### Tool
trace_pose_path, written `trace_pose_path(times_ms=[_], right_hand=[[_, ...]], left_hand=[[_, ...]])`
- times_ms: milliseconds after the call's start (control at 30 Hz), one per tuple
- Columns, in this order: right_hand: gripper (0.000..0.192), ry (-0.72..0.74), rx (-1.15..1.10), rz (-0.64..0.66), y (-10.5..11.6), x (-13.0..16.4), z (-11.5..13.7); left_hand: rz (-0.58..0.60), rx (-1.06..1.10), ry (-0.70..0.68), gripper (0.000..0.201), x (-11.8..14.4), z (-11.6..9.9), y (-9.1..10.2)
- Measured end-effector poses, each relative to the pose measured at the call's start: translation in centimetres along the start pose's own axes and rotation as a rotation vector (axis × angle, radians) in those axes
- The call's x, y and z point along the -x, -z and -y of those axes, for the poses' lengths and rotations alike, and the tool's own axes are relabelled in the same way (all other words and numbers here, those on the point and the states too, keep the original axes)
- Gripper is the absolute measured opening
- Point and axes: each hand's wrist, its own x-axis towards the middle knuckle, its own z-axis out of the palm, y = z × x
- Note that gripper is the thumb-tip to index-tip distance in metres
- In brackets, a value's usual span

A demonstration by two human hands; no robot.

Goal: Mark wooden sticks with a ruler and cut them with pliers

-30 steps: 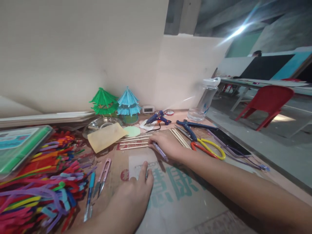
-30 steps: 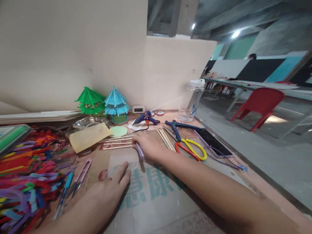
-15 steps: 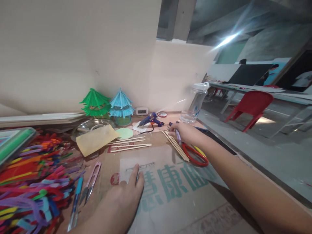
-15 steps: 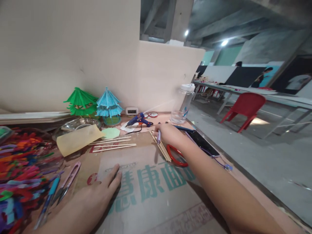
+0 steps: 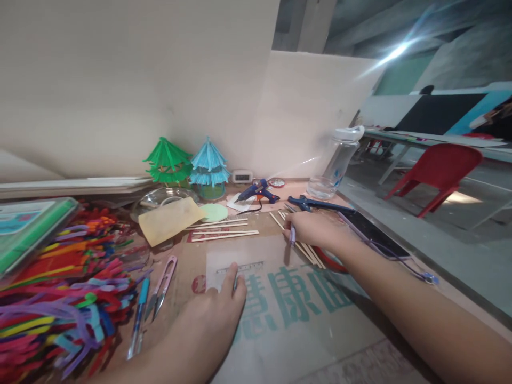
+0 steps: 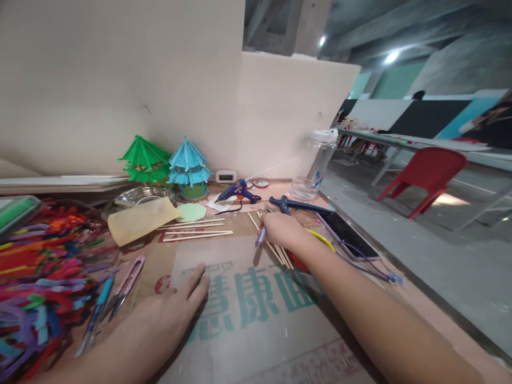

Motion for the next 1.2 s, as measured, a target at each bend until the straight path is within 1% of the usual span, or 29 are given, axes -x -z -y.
trace_pose_path(times_ms=[133, 267, 333, 433, 533, 567, 600, 667, 733, 767, 867, 900, 967, 1033, 1100, 1133, 1200], right_hand=[[0.022, 0.012, -0.011, 0.003, -0.1, 0.3, 0.4], [0.018, 0.022, -0.054, -0.007, -0.2, 0.1, 1.0], [0.017, 0.040, -0.109, -0.027, 0.2, 0.1, 1.2], [0.014, 0.140, -0.218, -0.059, 1.3, 0.8, 1.6], [0.016, 0.334, -0.415, -0.057, 2.5, 2.6, 2.3], [0.013, 0.445, -0.599, -0.025, 2.7, 3.3, 2.7], [0.011, 0.560, -0.765, 0.044, 2.8, 4.0, 3.1], [0.012, 0.660, -0.999, 0.129, 2.6, 5.0, 4.0], [0.013, 0.676, -1.110, 0.182, 2.3, 5.7, 4.8], [0.013, 0.675, -1.135, 0.195, 2.1, 5.9, 5.1], [0.017, 0.660, -1.155, 0.209, 2.0, 6.4, 5.7], [0.018, 0.656, -1.158, 0.214, 1.9, 6.6, 5.8], [0.022, 0.655, -1.166, 0.217, 1.8, 6.7, 6.0], [0.024, 0.641, -1.186, 0.204, 1.5, 6.8, 6.2], [0.027, 0.636, -1.278, 0.150, 1.3, 6.8, 6.4], [0.029, 0.646, -1.342, 0.110, 1.2, 6.7, 6.6], [0.033, 0.678, -1.466, 0.006, 1.1, 6.5, 6.7]], left_hand=[[0.014, -0.040, -0.029, 0.072, -0.1, 0.0, 0.4], [0.012, -0.021, -0.017, 0.072, -0.1, 0.1, 0.5], [0.017, -0.001, -0.012, 0.072, 0.0, 0.1, 0.5], [0.051, 0.026, -0.014, 0.074, 0.0, 0.3, 0.4], [0.069, 0.086, 0.011, 0.070, -0.2, 1.1, 0.8], [0.048, 0.133, 0.041, 0.065, -0.3, 1.5, 1.1], [0.005, 0.197, 0.070, 0.058, -0.4, 2.0, 1.5], [-0.127, 0.374, 0.116, 0.042, -0.3, 3.0, 2.5], [-0.264, 0.574, 0.124, 0.033, -0.2, 4.0, 3.7], [-0.308, 0.671, 0.129, 0.031, 0.0, 4.4, 4.2], [-0.377, 0.942, 0.205, 0.032, 0.4, 5.2, 5.1], [-0.390, 1.026, 0.224, 0.032, 0.5, 5.4, 5.3], [-0.399, 1.183, 0.218, 0.030, 0.6, 5.5, 5.5], [-0.374, 1.308, 0.217, 0.029, 0.6, 5.5, 5.6], [-0.339, 1.381, 0.215, 0.030, 0.5, 5.4, 5.6], [-0.307, 1.396, 0.194, 0.031, 0.4, 5.2, 5.6], [-0.219, 1.387, 0.142, 0.026, 0.2, 5.0, 5.6]])
